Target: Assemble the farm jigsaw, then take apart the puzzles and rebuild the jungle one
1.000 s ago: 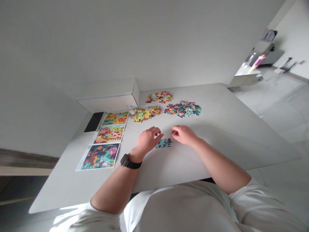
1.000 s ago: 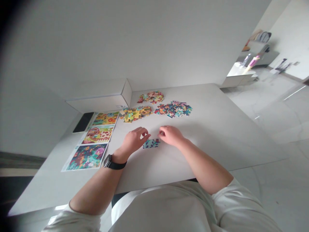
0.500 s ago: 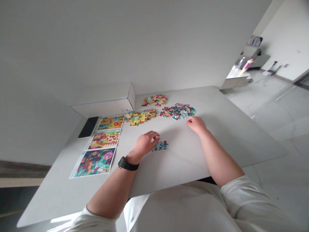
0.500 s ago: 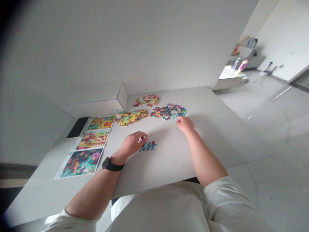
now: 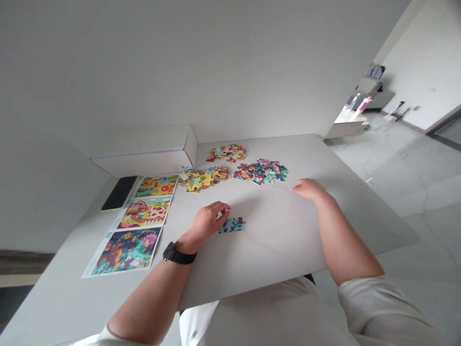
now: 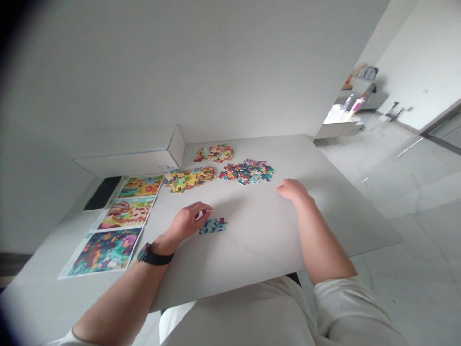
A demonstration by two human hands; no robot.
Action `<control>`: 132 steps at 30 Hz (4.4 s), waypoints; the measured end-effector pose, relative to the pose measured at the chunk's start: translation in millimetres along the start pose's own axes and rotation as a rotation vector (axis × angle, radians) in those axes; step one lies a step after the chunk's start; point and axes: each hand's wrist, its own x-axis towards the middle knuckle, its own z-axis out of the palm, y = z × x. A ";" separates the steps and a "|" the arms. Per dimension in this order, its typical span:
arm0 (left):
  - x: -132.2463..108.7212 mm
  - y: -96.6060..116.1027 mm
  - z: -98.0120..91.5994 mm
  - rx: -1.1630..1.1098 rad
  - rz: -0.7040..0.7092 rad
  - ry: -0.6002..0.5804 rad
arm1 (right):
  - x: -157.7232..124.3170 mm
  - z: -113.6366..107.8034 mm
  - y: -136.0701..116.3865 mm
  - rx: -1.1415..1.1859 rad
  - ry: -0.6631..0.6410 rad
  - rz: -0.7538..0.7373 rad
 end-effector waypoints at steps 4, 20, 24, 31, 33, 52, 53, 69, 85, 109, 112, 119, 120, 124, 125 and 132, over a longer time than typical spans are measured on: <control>-0.3 -0.1 -0.7 -0.007 -0.001 -0.002 | 18.0 -12.1 -0.6 -0.015 0.141 -0.004; 0.8 -1.9 -1.8 0.007 -0.032 0.019 | 51.4 17.8 -75.3 0.103 0.344 -0.231; 0.9 1.4 -2.9 0.007 -0.009 0.021 | 48.1 22.2 -64.6 0.354 0.390 -0.385; 0.9 4.7 1.0 -0.019 0.011 0.007 | 35.6 31.7 -68.9 0.966 0.370 -0.424; 0.7 5.0 2.1 -0.028 0.018 0.000 | 31.6 35.2 -68.0 1.085 0.312 -0.398; 3.7 2.3 5.6 -0.025 0.017 -0.028 | 17.1 42.0 -41.1 0.249 0.484 -0.362; 3.7 1.9 5.8 -0.025 0.016 -0.029 | 15.6 43.7 -43.6 0.231 0.490 -0.375; 2.2 8.4 1.8 0.024 0.064 -0.114 | -2.2 69.2 -95.5 0.007 0.379 -0.480; 0.4 5.6 2.5 0.006 0.077 -0.117 | -1.4 64.9 -88.7 0.074 0.444 -0.457; -0.9 2.9 -5.1 0.027 0.144 -0.265 | 6.1 60.9 -68.4 0.116 0.406 -0.222; -1.4 0.5 -13.8 0.032 0.136 -0.289 | 5.6 62.4 -70.9 0.139 0.408 -0.260; -2.4 -9.3 -22.3 0.049 0.121 -0.286 | 6.3 62.8 -71.9 0.111 0.511 -0.177; -2.2 -9.0 -21.9 0.052 0.119 -0.278 | 5.9 63.4 -74.6 0.112 0.526 -0.224; -1.6 -5.9 -18.3 0.063 0.110 -0.222 | 3.3 70.5 -91.7 0.100 0.502 -0.510; -1.6 -5.7 -17.3 0.066 0.110 -0.207 | 2.6 72.7 -95.6 0.091 0.490 -0.543; -2.1 -8.3 -15.5 0.073 0.119 -0.158 | 1.5 76.5 -96.6 0.131 0.520 -0.531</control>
